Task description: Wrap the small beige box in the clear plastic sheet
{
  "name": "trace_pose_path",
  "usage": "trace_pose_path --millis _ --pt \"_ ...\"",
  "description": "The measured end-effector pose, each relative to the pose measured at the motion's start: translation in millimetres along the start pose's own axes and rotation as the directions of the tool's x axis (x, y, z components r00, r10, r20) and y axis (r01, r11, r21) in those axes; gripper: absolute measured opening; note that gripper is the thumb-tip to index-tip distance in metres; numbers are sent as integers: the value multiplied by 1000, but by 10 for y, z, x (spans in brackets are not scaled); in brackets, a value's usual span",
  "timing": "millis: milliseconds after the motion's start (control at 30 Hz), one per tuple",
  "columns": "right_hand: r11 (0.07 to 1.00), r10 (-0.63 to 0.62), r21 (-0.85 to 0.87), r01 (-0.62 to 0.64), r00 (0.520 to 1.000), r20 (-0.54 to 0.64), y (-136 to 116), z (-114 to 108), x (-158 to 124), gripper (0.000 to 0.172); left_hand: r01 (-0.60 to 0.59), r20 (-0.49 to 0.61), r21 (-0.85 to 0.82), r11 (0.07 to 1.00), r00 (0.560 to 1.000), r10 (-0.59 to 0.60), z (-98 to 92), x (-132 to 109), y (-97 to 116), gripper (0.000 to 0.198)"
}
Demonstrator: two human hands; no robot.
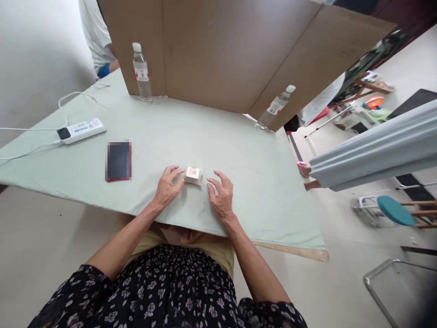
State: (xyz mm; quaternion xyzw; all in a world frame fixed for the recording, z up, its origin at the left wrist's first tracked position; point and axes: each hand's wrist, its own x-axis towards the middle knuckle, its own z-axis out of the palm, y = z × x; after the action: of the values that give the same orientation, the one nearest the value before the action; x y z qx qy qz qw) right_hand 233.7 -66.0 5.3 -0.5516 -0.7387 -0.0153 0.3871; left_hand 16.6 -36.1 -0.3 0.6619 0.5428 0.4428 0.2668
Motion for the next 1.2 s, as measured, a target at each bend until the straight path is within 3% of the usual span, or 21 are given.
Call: trace_pose_path --millis 167,333,467,533,667,767,833,1000,1200 --pt "996 44 72 -44 999 -1 122 10 39 23 14 10 0 1000 1000 -14 -27 -79 -24 30" --pt "991 42 126 -49 997 62 94 214 275 24 -37 14 30 999 999 36 3 -26 31 30" --pt "977 121 159 -142 984 132 181 360 454 27 -80 14 70 994 997 79 27 22 83 31" --pt "952 202 186 -245 954 223 257 398 575 28 -100 14 88 991 995 100 47 31 103 30" --pt "886 331 153 -438 828 453 361 485 917 25 -148 13 134 980 989 147 103 32 144 29" --pt "836 358 174 -520 758 545 350 616 1137 26 -189 14 181 965 982 190 136 39 178 29" --pt "808 351 214 -549 741 573 321 709 1206 30 -209 8 228 951 977 213 148 55 195 28" --pt "748 330 330 -576 754 568 298 785 1174 35 -267 -24 307 914 958 287 162 104 193 20" --pt "681 268 489 -545 807 526 268 608 1137 23 -274 7 312 910 958 287 178 113 169 14"
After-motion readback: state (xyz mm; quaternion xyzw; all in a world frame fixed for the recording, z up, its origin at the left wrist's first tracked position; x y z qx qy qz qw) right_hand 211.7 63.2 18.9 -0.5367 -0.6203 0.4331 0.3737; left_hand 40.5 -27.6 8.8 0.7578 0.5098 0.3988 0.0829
